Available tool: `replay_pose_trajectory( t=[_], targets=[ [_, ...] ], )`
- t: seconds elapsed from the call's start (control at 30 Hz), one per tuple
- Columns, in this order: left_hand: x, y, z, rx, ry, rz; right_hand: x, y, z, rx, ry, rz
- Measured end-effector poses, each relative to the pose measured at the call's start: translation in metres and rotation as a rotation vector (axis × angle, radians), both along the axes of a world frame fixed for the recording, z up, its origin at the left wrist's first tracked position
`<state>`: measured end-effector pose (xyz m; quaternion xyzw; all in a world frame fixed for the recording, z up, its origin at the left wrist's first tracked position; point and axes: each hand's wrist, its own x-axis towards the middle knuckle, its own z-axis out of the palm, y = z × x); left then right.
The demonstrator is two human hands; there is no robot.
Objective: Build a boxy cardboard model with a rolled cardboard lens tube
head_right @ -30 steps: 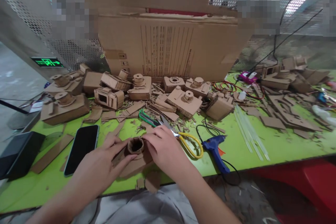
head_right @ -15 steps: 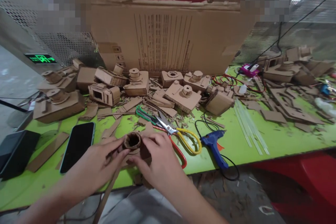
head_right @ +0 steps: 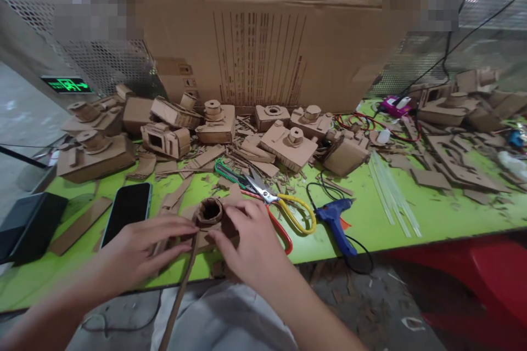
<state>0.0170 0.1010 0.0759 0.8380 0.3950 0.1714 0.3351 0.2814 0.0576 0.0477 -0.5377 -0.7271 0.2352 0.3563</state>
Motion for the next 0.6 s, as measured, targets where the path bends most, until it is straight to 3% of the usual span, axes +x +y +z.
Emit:
replay_pose_trajectory(
  t=[0.13, 0.3, 0.6],
  targets=[
    [0.008, 0.005, -0.008, 0.131, -0.072, -0.034, 0.0, -0.002, 0.009, -0.057, -0.015, 0.024],
    [0.021, 0.006, -0.022, 0.347, -0.183, 0.0, -0.004, -0.006, 0.03, -0.238, -0.132, 0.032],
    [0.032, -0.003, -0.038, 0.347, -0.187, 0.339, 0.001, 0.005, 0.034, -0.252, -0.273, 0.101]
  ],
)
